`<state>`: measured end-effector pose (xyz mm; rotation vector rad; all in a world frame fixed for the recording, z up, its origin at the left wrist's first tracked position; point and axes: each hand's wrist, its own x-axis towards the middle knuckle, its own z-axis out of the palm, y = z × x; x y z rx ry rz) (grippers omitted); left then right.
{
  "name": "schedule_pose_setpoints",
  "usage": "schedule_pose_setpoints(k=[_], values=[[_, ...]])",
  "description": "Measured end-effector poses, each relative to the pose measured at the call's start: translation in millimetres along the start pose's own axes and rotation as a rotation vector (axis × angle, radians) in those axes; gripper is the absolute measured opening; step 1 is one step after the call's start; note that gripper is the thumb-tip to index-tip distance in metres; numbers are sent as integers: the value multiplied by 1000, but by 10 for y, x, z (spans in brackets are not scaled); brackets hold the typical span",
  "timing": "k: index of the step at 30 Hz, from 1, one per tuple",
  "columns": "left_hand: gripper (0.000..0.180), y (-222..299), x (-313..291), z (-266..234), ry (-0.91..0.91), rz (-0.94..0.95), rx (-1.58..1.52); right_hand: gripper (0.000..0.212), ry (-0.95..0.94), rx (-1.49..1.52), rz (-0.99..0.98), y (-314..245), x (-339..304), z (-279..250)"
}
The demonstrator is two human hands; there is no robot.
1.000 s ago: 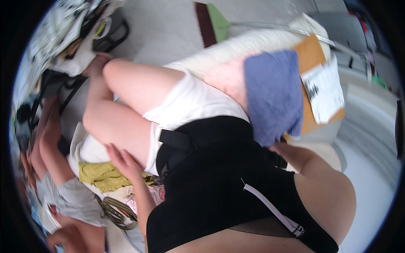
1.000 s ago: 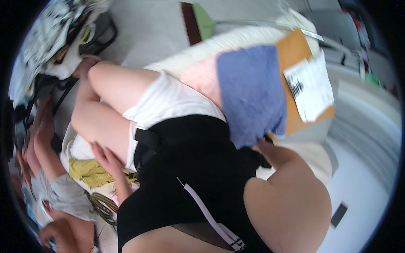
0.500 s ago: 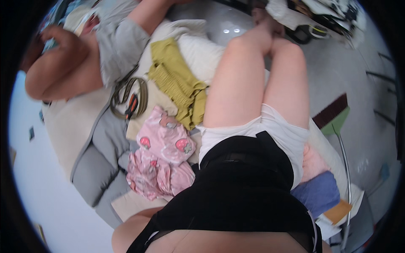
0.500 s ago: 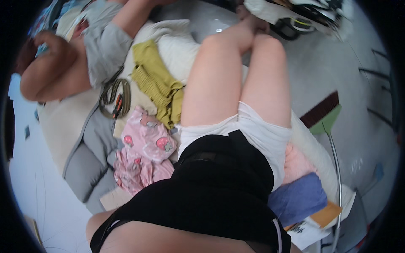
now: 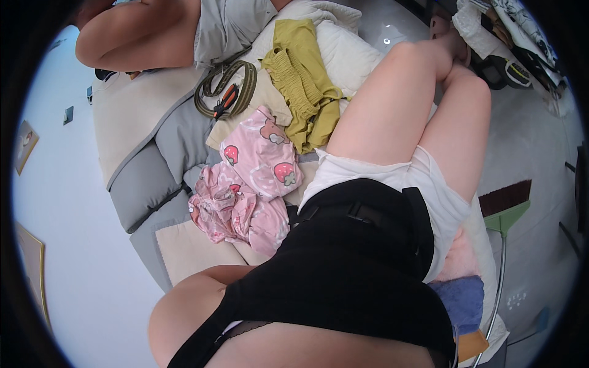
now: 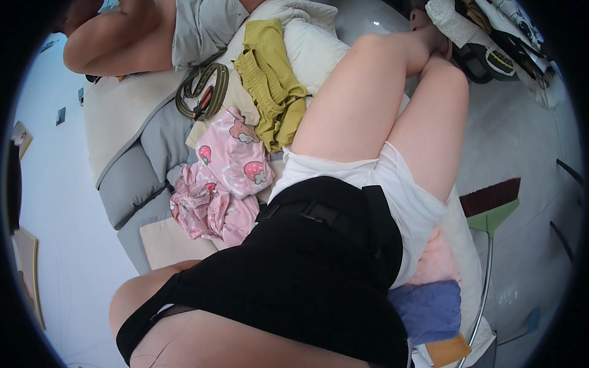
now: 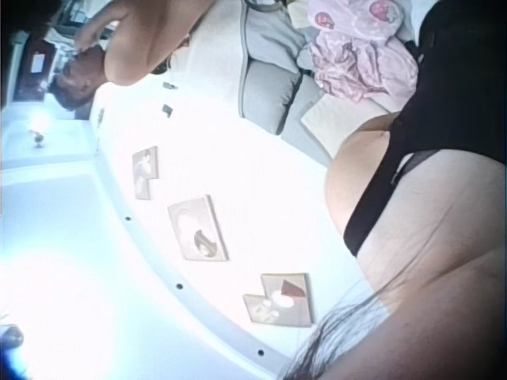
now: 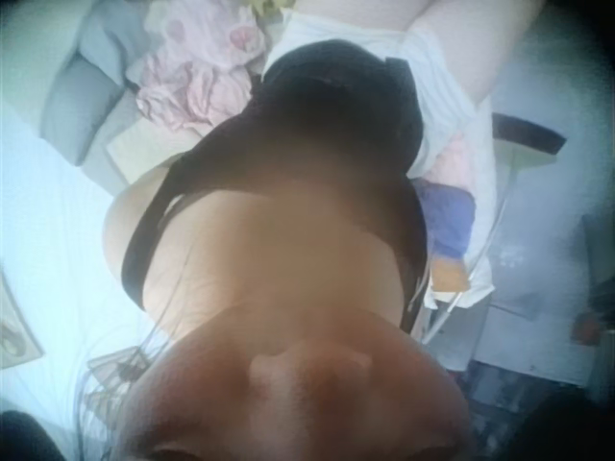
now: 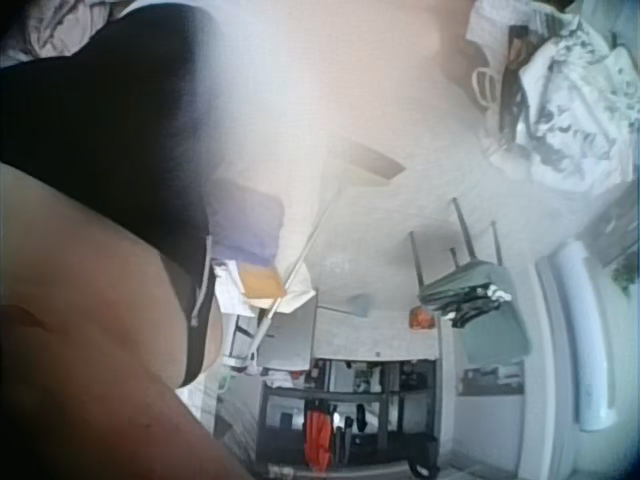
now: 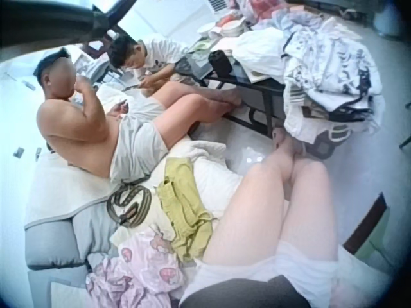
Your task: The person trims a loose thread from a striped cloth with scissors, folds the cloth, and then folds a patterned white jacket and a black garment by hand on their lap.
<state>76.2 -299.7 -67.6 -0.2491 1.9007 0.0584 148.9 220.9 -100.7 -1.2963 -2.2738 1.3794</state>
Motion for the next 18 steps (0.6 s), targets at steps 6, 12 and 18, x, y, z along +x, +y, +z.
schedule_pose_setpoints(k=[6, 12, 18], values=[[45, 1042, -398, -638, -56, 188, 424, 80, 17, 12, 22, -657, 548, 176], [52, 2427, -1017, -1276, 298, 919, 235, 78, 48, 84, 41, -1146, 415, 141], [81, 3651, -968, -517, 235, 1583, 560, 60, 9, 514, 179, -751, -1735, -1044]])
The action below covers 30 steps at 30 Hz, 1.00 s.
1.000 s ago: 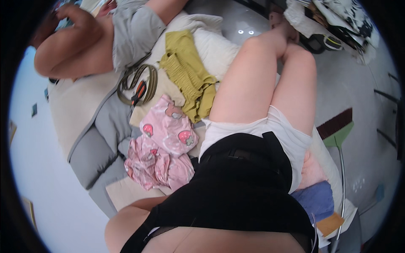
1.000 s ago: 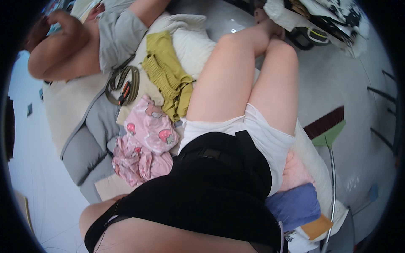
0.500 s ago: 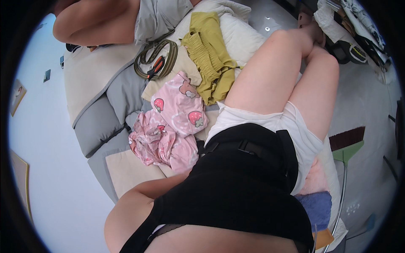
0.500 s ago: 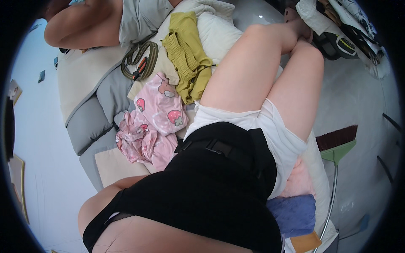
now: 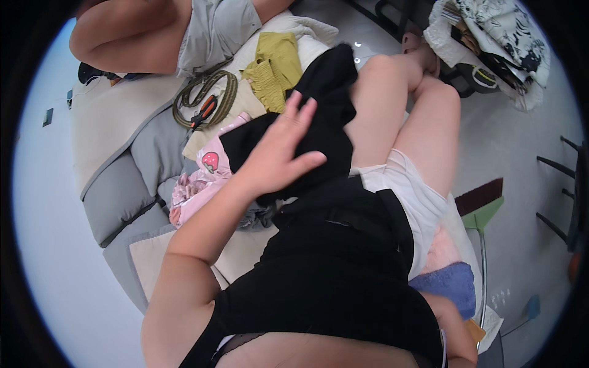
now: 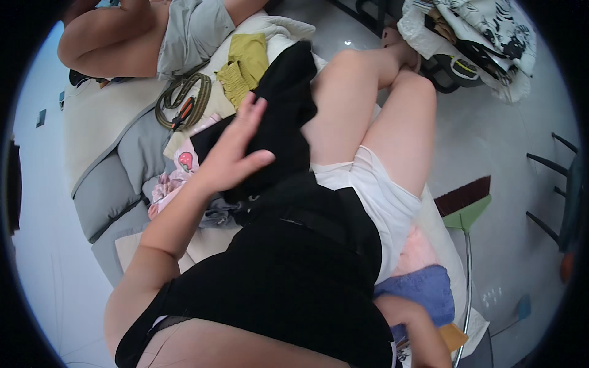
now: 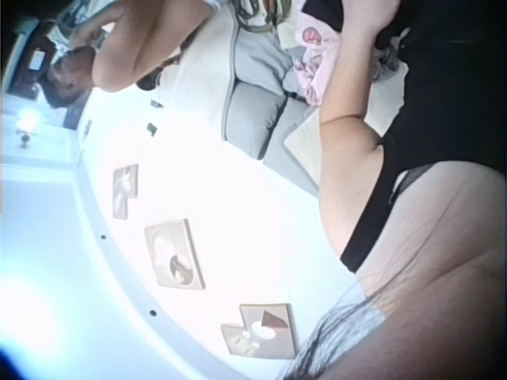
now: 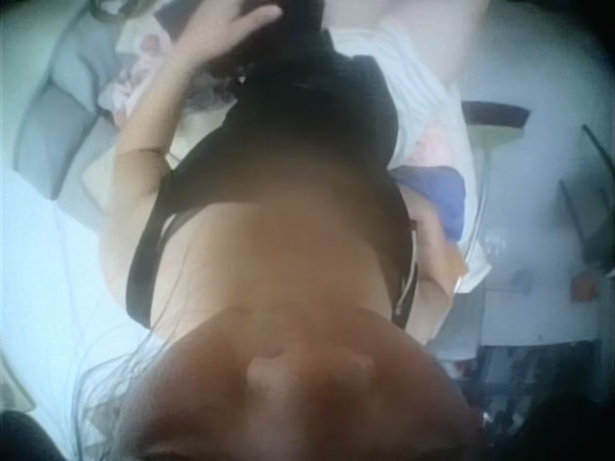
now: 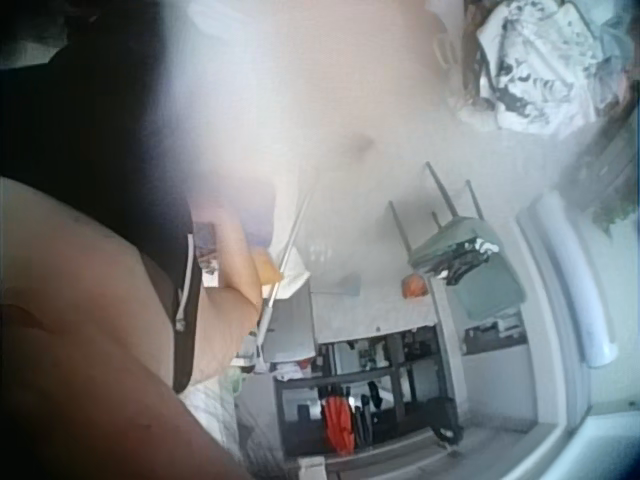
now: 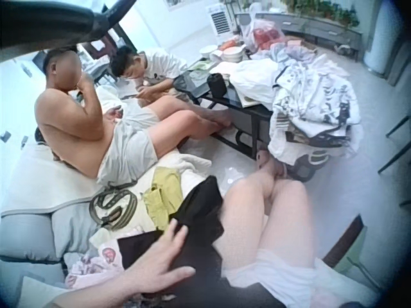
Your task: The person trims a loose thread from a striped cloth with scissors, folds the cloth, and then folds a patterned white jacket and a black garment by hand on their lap.
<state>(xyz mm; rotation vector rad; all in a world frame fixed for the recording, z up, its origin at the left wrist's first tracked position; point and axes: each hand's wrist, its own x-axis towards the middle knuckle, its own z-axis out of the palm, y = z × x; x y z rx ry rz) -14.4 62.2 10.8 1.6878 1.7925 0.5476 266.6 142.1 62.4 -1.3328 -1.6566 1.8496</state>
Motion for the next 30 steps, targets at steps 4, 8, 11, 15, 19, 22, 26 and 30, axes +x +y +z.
schedule_pose_setpoints(k=[4, 8, 11, 15, 19, 22, 26, 30], values=[[91, 163, -420, 200, -281, -55, 498, 23, -217, -860, -209, 912, -258, -926], [87, 87, -410, 426, 76, -114, 296, 34, 4, -858, -429, 715, 506, -892], [60, 99, -334, 423, 160, -144, 47, 40, -289, -338, -331, 762, 941, -332], [51, 520, -202, 538, 194, 382, -170, 59, -370, -2, -279, 812, 1215, 90], [47, 553, -64, 919, -125, 372, -95, 77, -286, 281, -196, 871, 1146, 105], [48, 505, 42, 836, -164, 372, -66, 83, -295, 208, 20, 1311, 1074, -22], [48, 502, 48, 636, -126, 431, 11, 68, -58, 302, -122, 1262, 999, -100], [49, 248, 0, 280, 94, 316, 67, 61, 8, 318, -124, 1002, 1164, -470]])
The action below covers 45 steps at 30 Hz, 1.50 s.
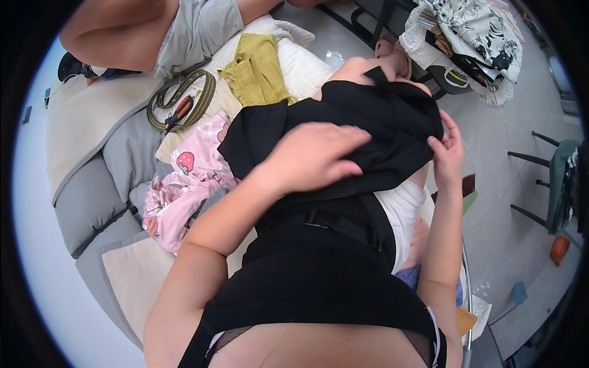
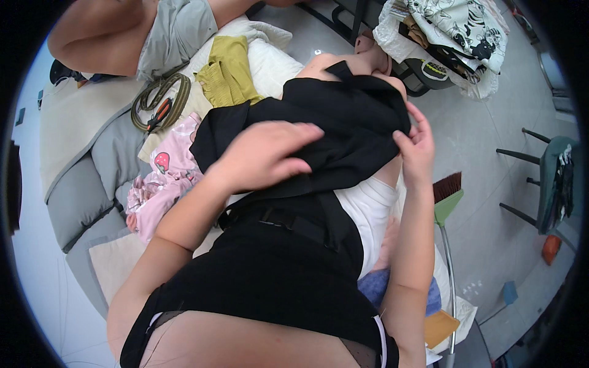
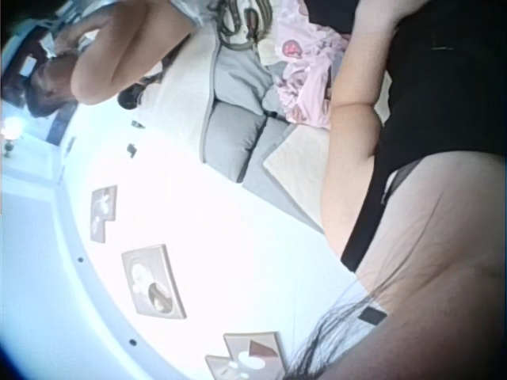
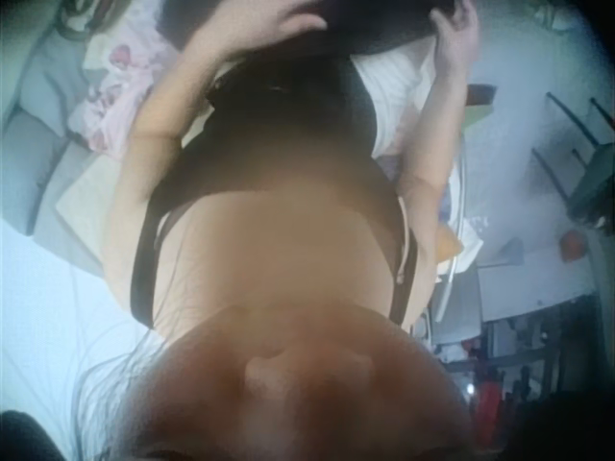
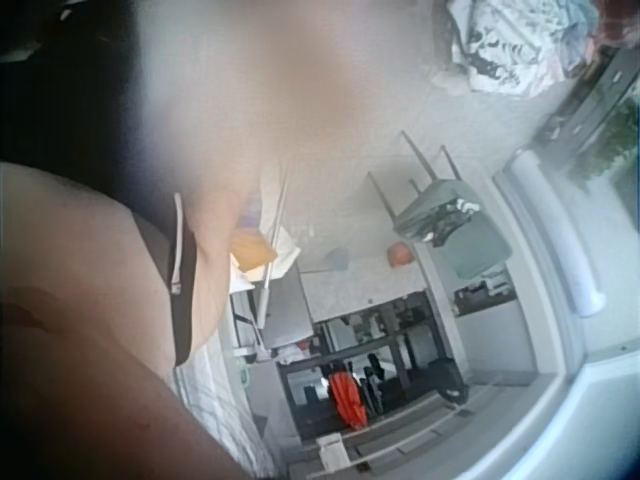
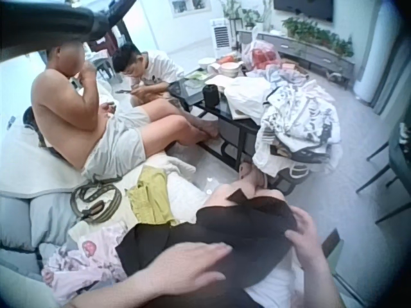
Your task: The person trims a loose thread from a striped cloth with scissors, folds the cloth, and then folds a patterned white jacket and a black garment by hand on their lap.
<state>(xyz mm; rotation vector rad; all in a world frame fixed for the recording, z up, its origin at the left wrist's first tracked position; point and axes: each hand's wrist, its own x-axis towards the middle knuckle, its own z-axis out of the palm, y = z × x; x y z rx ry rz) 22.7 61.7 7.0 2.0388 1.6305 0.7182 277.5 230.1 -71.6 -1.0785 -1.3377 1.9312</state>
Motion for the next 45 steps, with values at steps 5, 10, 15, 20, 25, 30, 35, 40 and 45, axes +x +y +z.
schedule_pose_setpoints(k=[5, 10, 15, 20, 25, 30, 35, 40, 45], values=[[53, -337, -426, -381, -67, -384, 316, 55, 307, -38, -92, 81, 60, -314], [36, -467, -599, -366, -44, -330, 327, 43, 331, -530, -263, 280, -94, -210], [21, -318, -318, -511, 260, -499, 32, 41, -119, -331, -284, -134, -423, 953], [23, 178, 236, -742, 324, -221, 9, 70, -70, -781, -778, -164, -56, 1559], [21, 114, 178, -995, 179, -227, 151, 29, 0, -1080, -640, -201, 217, 964], [21, -287, 138, -1116, -70, -314, 750, 26, 100, -1345, -736, -681, 360, 443], [26, -595, 251, -1485, 520, -120, 907, 30, 122, -1305, -725, -1168, 536, 372], [32, -1018, 390, -2044, 779, -117, 273, 34, -36, -805, -499, -1728, 755, 343], [22, -123, 746, -2287, 1154, 72, -399, 31, -77, -305, -562, -2359, 483, 604]])
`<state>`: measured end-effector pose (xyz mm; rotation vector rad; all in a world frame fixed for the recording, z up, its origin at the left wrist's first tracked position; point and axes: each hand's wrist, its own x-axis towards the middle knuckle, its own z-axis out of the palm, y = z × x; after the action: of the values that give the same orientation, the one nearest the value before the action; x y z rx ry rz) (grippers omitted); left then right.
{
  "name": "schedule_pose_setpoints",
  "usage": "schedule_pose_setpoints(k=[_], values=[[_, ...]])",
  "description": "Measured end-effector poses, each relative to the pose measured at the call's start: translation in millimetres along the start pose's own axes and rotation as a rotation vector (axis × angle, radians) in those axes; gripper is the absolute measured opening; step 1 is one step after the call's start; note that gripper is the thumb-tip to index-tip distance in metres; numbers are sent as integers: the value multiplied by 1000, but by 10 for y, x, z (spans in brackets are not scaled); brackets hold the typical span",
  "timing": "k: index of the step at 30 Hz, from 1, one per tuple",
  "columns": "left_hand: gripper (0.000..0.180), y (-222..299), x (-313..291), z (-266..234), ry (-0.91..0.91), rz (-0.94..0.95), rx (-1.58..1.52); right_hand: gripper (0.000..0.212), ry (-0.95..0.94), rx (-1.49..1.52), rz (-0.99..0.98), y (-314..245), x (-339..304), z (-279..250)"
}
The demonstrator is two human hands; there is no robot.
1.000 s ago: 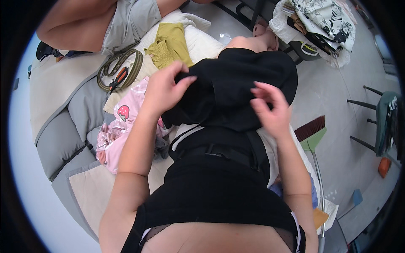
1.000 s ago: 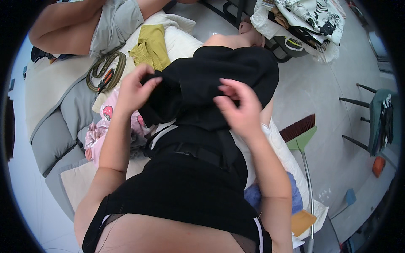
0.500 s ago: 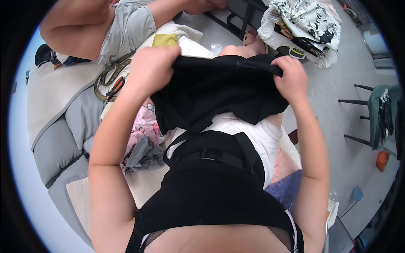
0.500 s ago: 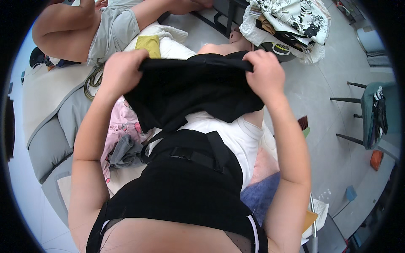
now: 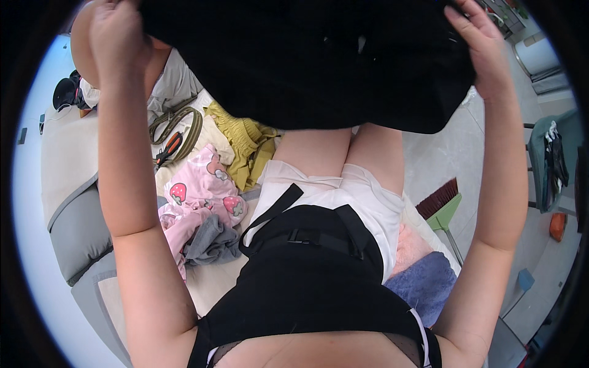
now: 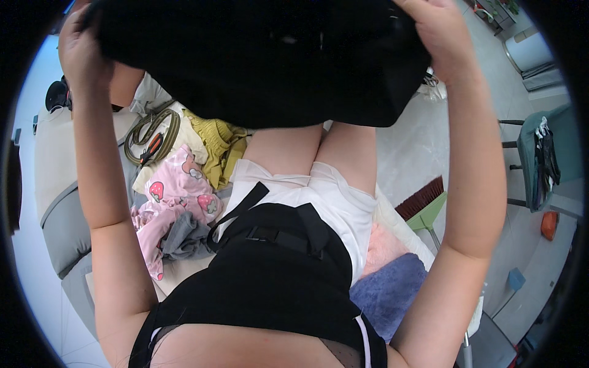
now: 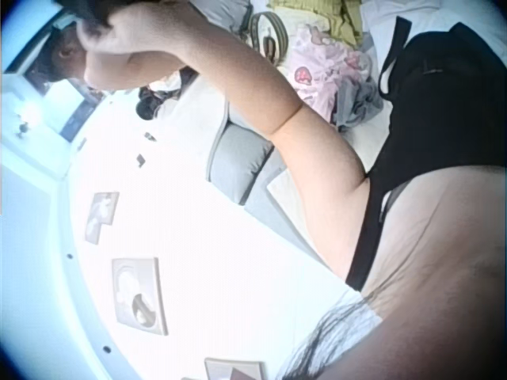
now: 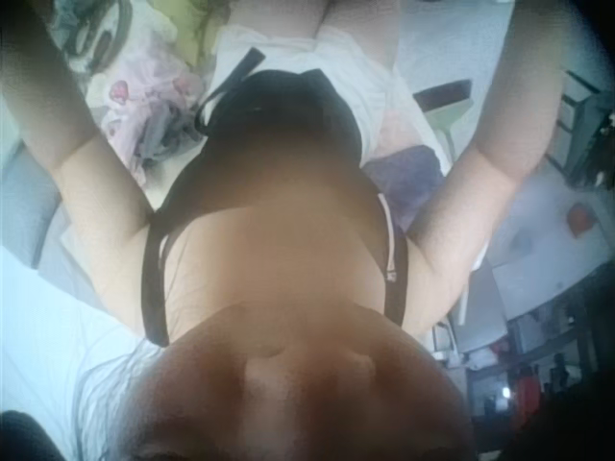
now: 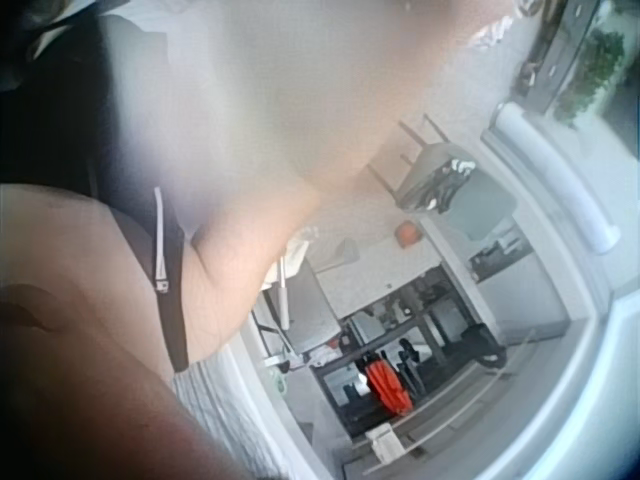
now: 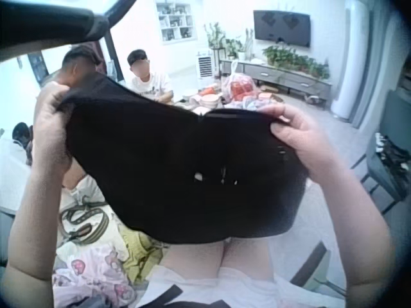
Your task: The person trims a loose thread from a striped cloth with scissors, folds the cloth, and then folds a patterned white jacket and a black garment by hand on their lap.
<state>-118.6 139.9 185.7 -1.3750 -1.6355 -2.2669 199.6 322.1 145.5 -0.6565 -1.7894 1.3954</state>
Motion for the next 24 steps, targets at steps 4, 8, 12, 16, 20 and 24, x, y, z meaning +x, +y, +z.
schedule_pose_setpoints(k=[4, 8, 12, 16, 20, 24], values=[[28, 350, 55, -285, -106, 424, 437, 46, -143, -915, -332, -164, -164, -444], [47, 55, -661, -532, -513, 504, 893, 55, -199, -1079, -343, 380, -707, -266], [50, -237, -1511, -630, -1007, 117, 886, 52, -289, -1193, -147, 965, -1352, -445], [46, -387, -2123, -715, -1226, -107, 860, 55, -348, -1143, 154, 1239, -1873, -343], [41, -541, -2333, -830, -1122, -162, 879, 56, -178, -1222, 37, 1252, -2031, -312], [36, -580, -2396, -932, -1078, -237, 987, 47, -29, -1162, 59, 1265, -2029, -374]])
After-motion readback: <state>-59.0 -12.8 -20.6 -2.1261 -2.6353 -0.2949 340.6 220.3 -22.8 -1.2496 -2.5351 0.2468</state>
